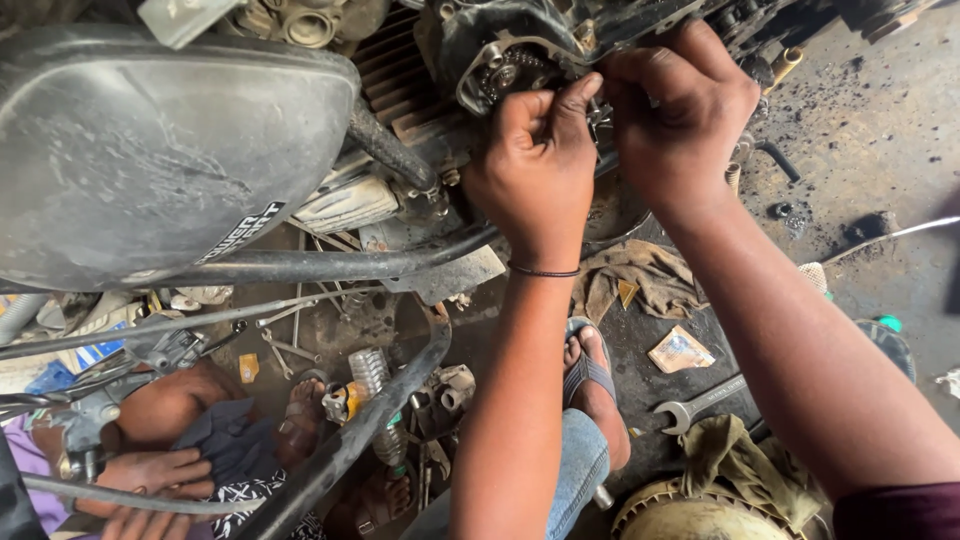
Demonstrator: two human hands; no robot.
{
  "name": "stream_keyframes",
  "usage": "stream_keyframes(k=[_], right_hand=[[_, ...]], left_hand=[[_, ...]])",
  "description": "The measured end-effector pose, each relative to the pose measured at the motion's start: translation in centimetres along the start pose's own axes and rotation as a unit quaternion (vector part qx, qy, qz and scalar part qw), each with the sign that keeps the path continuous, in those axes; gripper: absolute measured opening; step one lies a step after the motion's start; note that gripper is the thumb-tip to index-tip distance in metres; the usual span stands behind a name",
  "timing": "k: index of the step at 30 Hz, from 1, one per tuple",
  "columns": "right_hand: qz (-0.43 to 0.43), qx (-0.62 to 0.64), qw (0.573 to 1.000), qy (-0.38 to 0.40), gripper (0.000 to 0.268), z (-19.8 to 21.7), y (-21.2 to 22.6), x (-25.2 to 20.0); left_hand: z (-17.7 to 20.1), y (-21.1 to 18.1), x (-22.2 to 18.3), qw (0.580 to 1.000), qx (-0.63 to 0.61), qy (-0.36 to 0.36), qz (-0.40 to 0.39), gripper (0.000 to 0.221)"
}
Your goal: Repairing a motorcycle engine, specifically focusing on the timing chain and internal components.
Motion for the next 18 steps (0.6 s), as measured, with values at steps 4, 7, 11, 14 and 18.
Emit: stream_keyframes(k=[4,7,11,14,18], right_hand=[[-0.03,-0.008,0.999,0.014,0.019,0.1,-0.9,0.4],[-0.044,-0.002,0.999,0.005,0.019,0.2,-0.6,0.7],[-0.019,-0.006,1.0,-0.005,0.02,0.3,-0.7,0.5],[-0.012,-0.013,1.0,-0.01,0.022,0.5,-1.0,0.0],[0.034,-0.006,0.999,0.003,0.027,0.3,0.0,0.4]], left_hand=[[-0.2,0.0,0.1,1.0,0.014,-0.002,0.005,0.032],[-0.3,0.2,0.0,1.0,0.021,0.007,0.0,0.033],[-0.4,0.2,0.1,0.998,0.063,0.0,-0.014,0.035],[-0.6,0.5,-0.1,0.994,0.11,0.003,-0.006,0.037],[-1.0,0.5,-0.2,0.991,0.132,-0.005,0.003,0.038]])
Point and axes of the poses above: each hand's wrist, its own x-axis towards the middle knuckle, its own z-axis out of the back of the hand, y = z × x, the point moved 9 cm from there along x, towards the middle knuckle, and after that the axes turned 9 degrees about x, right-handed, at the moved point
